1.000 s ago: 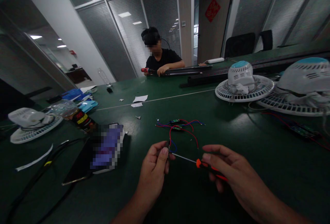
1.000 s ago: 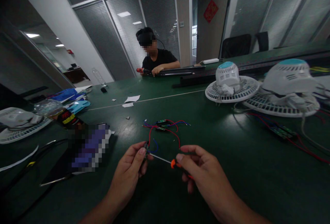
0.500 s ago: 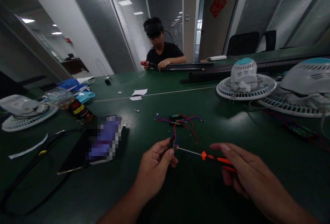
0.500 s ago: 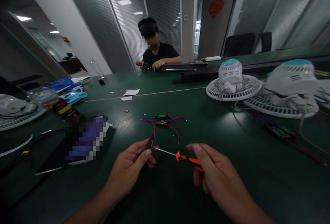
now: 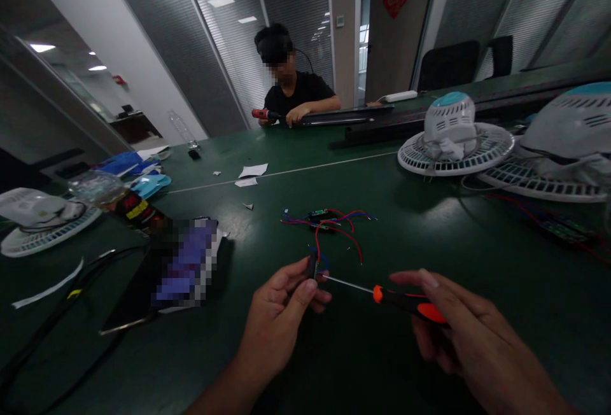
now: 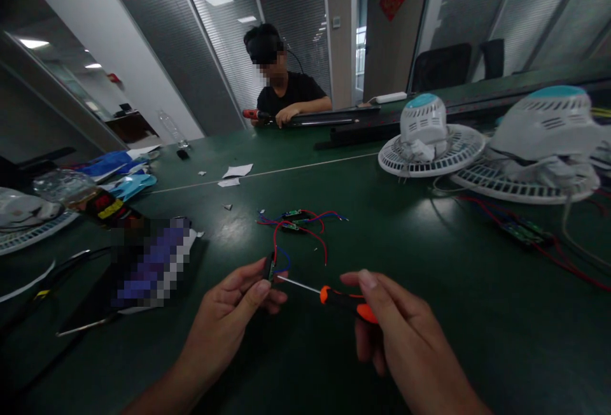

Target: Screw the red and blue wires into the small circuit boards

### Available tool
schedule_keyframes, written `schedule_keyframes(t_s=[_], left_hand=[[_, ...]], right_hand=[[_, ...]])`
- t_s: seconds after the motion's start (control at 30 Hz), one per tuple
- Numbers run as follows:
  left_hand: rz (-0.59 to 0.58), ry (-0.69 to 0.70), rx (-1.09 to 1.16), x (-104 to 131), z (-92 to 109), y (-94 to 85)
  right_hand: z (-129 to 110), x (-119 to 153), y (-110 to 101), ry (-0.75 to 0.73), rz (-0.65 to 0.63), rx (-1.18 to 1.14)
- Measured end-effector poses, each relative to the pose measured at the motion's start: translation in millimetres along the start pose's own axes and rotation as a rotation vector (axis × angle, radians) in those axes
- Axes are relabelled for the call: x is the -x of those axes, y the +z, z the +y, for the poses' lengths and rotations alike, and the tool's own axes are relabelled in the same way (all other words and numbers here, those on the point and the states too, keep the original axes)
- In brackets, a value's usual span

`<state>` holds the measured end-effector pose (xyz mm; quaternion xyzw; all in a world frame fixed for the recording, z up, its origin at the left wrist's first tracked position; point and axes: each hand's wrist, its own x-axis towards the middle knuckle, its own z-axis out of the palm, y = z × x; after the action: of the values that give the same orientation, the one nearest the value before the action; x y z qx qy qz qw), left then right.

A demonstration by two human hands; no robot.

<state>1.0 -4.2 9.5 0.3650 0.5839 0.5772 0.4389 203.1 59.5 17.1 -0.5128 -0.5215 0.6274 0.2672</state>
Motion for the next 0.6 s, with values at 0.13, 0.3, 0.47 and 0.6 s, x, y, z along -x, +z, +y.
schedule_keyframes(t_s=[0.13, 0.3, 0.47, 0.6], left_hand=[[0.006, 0.002, -0.002, -0.8, 2.1, -0.4], [0.003, 0.006, -0.007, -1.2, -0.5, -1.8], [-0.001, 0.007, -0.010, -0.4, -1.9, -1.7], [-0.010, 0.011, -0.004, -1.3, -0.8, -2.2]], right_hand=[[3.3, -2.8, 1.2, -0.032, 0.016, 0.006], [5.9, -5.0, 1.4, -0.088, 0.026, -0.060], [-1.5, -1.4, 1.5, 0.007, 0.037, 0.076], [1.0, -1.9, 1.5, -0.070, 0.049, 0.086]])
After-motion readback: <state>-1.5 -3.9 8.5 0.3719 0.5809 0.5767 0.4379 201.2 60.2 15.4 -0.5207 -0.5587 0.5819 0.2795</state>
